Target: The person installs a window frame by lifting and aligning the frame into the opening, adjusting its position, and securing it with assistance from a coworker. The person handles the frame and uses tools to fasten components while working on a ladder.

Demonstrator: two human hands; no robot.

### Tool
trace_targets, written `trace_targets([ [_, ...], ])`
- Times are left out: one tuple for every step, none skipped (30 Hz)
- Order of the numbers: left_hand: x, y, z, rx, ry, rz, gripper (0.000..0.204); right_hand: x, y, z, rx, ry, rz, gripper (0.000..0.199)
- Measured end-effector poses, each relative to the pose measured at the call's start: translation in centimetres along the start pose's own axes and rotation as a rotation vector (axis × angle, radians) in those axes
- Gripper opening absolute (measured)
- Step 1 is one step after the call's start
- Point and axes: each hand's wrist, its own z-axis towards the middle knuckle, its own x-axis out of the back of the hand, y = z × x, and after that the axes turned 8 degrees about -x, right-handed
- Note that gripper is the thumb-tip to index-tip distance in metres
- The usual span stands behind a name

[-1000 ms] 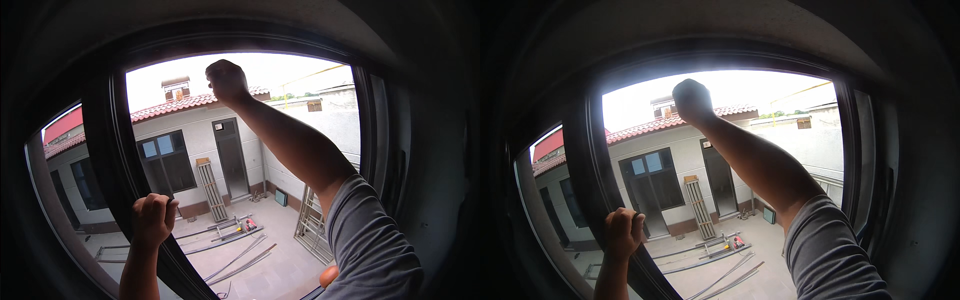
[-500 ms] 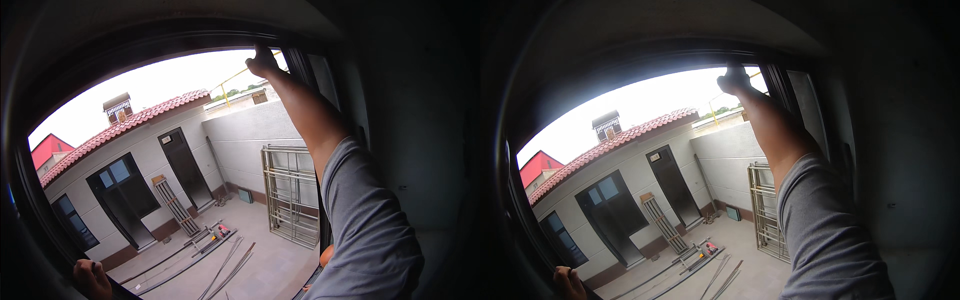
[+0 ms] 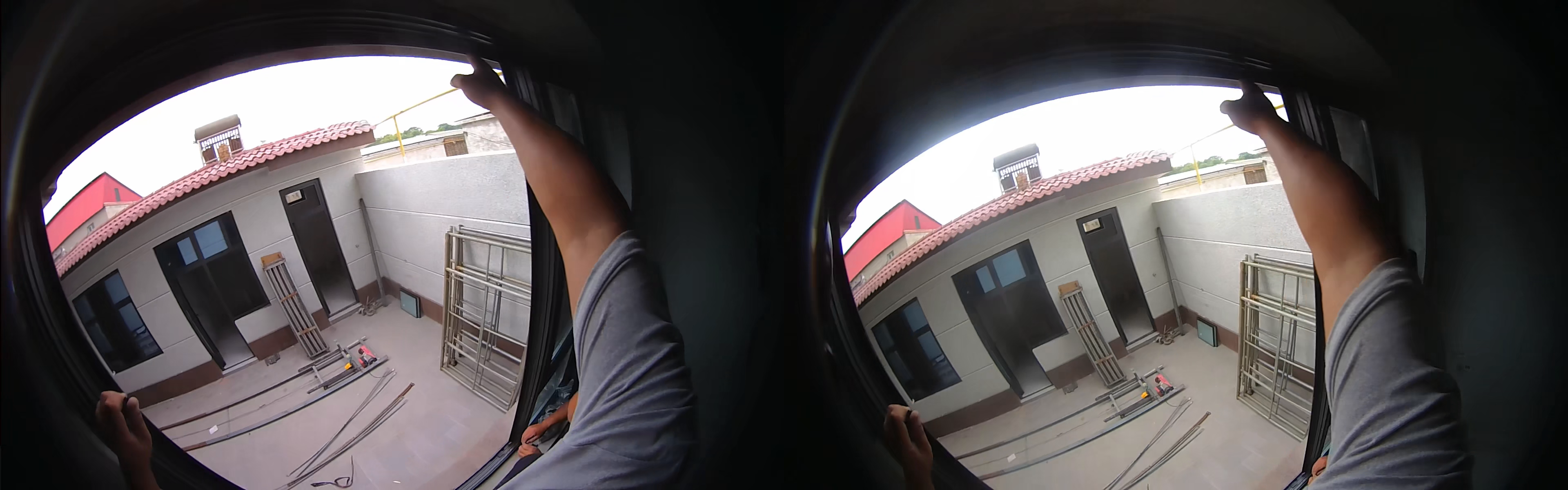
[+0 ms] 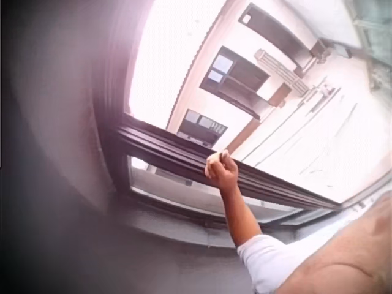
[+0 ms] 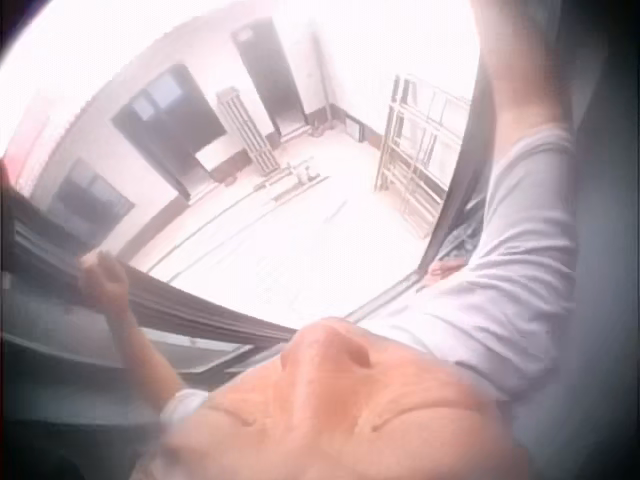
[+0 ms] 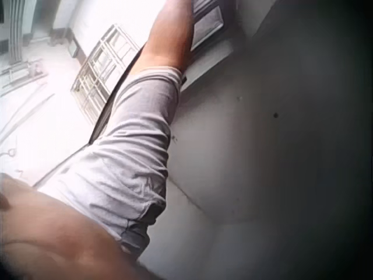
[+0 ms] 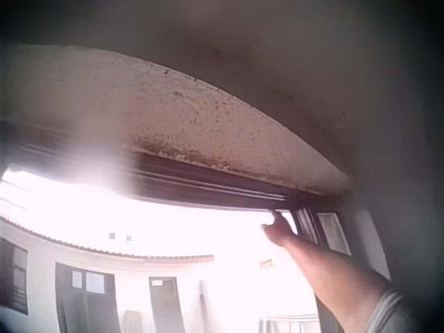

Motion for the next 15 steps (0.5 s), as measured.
trace_targets([
  [1.7,0.1,-0.5,0.053,0.043,-0.084,0.014,-1.8,-2.0,-2.0,-0.004,0.072,0.023,0.071],
  [3.0,0.2,-1.3,0.125,0.094,-0.179,0.014,-4.1,-3.6,-2.9,0.042,0.068,0.083,0.056],
  [3.4,0.8,-1.6,0.186,0.164,-0.281,0.013,-4.3,-4.9,-4.1,0.101,0.043,0.132,0.041],
  [-1.1,3.5,0.0,0.226,0.324,-0.469,0.013,1.0,-4.6,-5.3,0.162,0.05,0.049,0.029],
  [-3.3,6.2,3.9,0.22,0.457,-0.615,0.013,6.9,-3.0,-7.0,0.186,0.031,-0.018,0.023],
  [-1.7,5.8,4.8,0.213,0.463,-0.615,0.013,4.2,-4.2,-11.0,0.148,-0.094,0.115,0.022],
  [-0.6,5.3,5.3,0.21,0.47,-0.613,0.013,2.4,-5.2,-14.3,0.199,-0.231,0.152,0.023],
  [-0.4,4.9,5.4,0.198,0.463,-0.601,0.013,0.9,-7.1,-18.0,0.275,-0.387,0.194,0.025],
  [0.6,4.1,5.5,0.186,0.457,-0.607,0.015,0.2,-9.2,-21.7,0.424,-0.498,0.231,0.024],
  [1.0,3.5,5.1,0.153,0.451,-0.56,0.015,-1.2,-10.4,-25.1,0.557,-0.558,0.311,0.019],
  [1.1,3.2,5.0,0.131,0.486,-0.57,0.016,-1.5,-12.2,-28.5,0.745,-0.611,0.34,0.014],
  [0.5,3.0,5.1,0.067,0.525,-0.58,0.016,-2.0,-13.2,-32.1,0.833,-0.7,0.353,0.012],
  [0.3,2.4,4.3,0.023,0.48,-0.558,0.008,-2.8,-14.3,-35.7,0.852,-0.818,0.423,0.013],
  [0.2,2.8,4.6,0.003,0.474,-0.465,0.009,-3.6,-15.3,-39.4,0.813,-0.94,0.479,0.013],
  [-1.3,2.4,6.0,-0.18,0.579,-0.402,0.01,-3.6,-15.3,-42.6,0.689,-1.129,0.517,0.009],
])
